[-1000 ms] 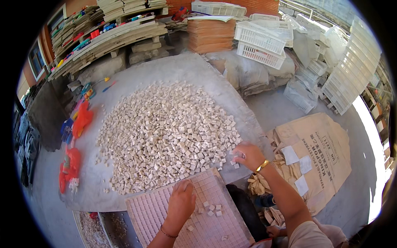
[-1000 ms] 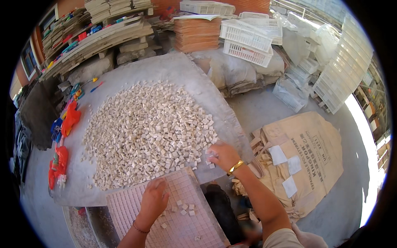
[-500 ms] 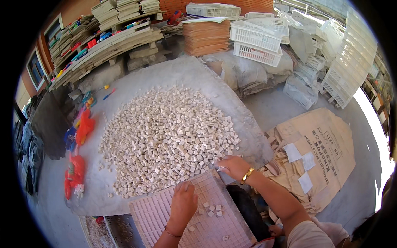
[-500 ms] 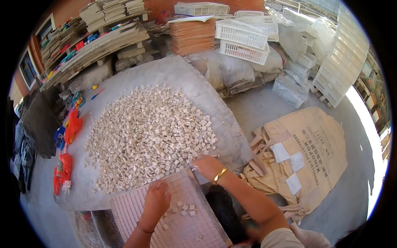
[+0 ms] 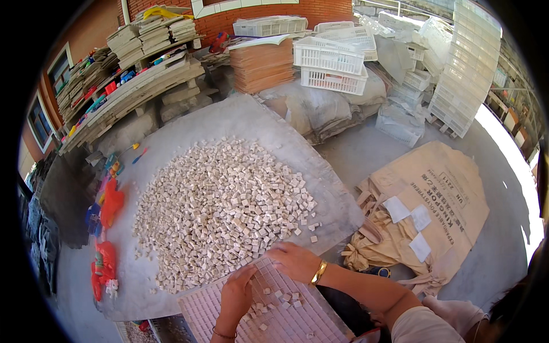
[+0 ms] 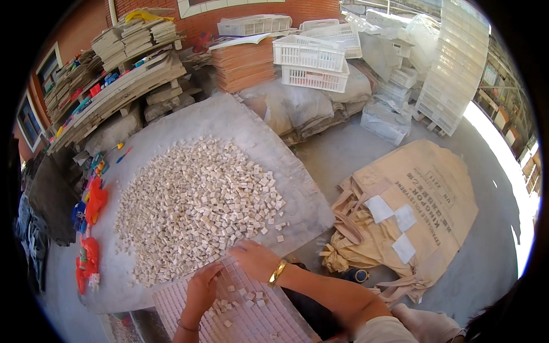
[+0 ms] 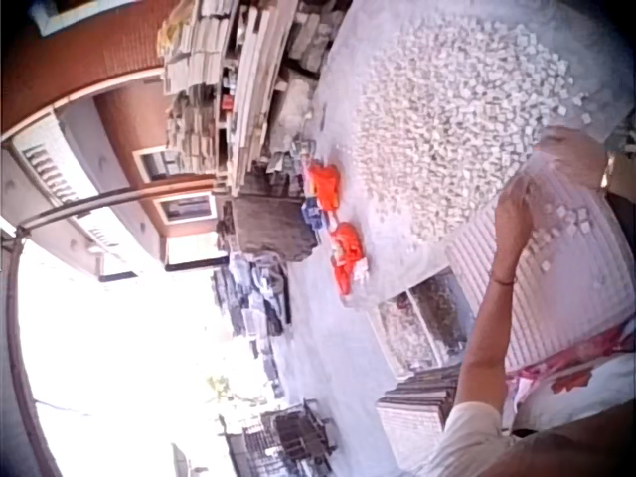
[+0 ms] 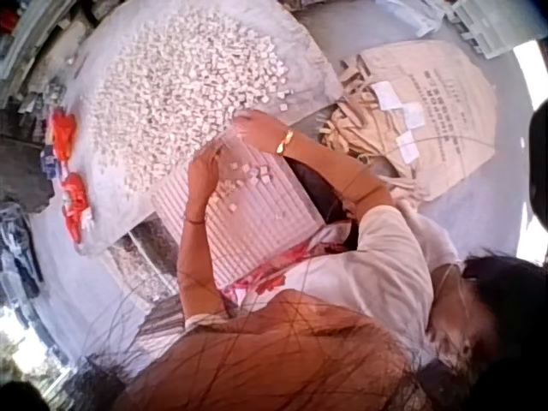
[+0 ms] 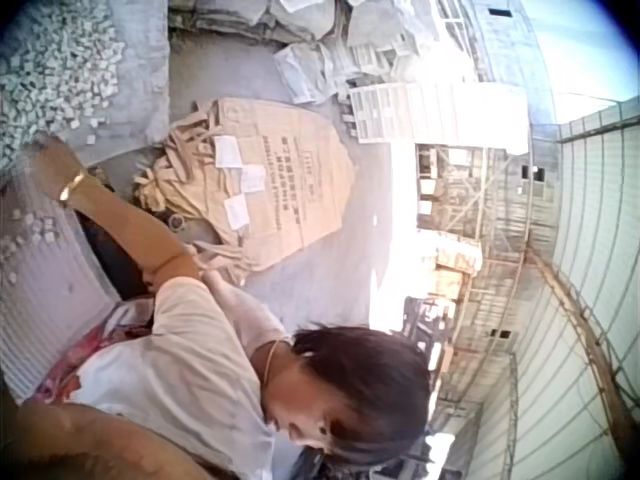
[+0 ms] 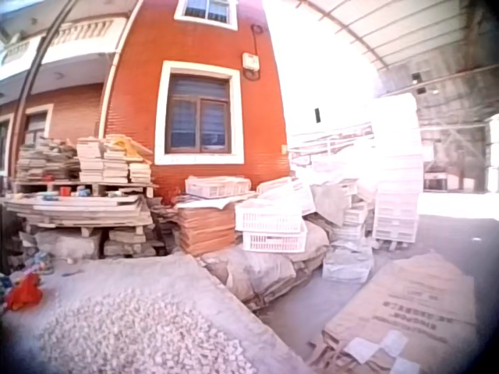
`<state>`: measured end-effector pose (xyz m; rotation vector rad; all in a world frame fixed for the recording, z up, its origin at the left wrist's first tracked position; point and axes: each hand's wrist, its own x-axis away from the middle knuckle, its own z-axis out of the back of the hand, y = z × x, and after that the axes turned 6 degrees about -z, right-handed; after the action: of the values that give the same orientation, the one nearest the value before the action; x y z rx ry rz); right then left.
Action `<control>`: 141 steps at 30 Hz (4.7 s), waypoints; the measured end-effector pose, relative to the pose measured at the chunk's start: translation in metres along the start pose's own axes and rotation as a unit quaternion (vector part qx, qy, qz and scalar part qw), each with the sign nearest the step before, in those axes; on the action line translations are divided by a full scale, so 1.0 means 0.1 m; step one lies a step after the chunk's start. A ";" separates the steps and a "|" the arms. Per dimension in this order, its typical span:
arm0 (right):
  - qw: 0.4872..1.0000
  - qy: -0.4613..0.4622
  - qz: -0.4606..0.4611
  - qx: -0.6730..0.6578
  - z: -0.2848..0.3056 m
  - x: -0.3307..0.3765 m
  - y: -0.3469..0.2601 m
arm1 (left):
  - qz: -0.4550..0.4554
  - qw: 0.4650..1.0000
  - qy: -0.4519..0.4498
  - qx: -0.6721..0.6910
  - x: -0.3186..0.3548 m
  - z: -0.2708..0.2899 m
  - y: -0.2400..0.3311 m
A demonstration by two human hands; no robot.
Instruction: The person sits at a table outdoors and sorts small white cubes from a large pile into a pink plastic tray. They pick up the cubes by hand and place them into the tray's compartments. The person briefly pauses to scratch their arm before resuming the sorting task.
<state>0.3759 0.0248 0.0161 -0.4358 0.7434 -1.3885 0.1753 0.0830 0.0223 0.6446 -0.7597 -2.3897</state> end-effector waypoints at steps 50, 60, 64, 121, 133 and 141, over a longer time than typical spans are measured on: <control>0.988 -0.015 -0.048 0.147 0.39 -0.22 0.53 | 0.005 0.998 0.054 0.014 0.10 -0.09 -0.08; 0.997 0.023 -0.043 0.059 0.28 -0.11 0.21 | 0.015 0.998 0.059 0.035 0.11 -0.11 -0.08; 0.973 0.071 -0.158 0.155 0.47 -0.21 0.63 | 0.015 0.998 0.053 0.024 0.10 -0.11 -0.06; 0.990 0.008 -0.139 0.018 1.04 -0.27 0.96 | -0.075 0.994 0.080 -0.008 -0.38 -0.37 0.59; 0.768 -0.048 -0.266 -0.581 1.24 0.11 0.97 | -0.114 0.993 -0.022 0.011 -1.00 -1.39 0.81; 0.830 -0.211 -0.203 -0.475 0.93 0.03 0.54 | 0.006 0.999 0.051 -0.009 -0.34 -0.46 0.62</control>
<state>0.4795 0.0163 0.0446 -1.7156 0.9666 -1.1404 0.2488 0.0447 0.0373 0.7452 -0.6960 -2.3309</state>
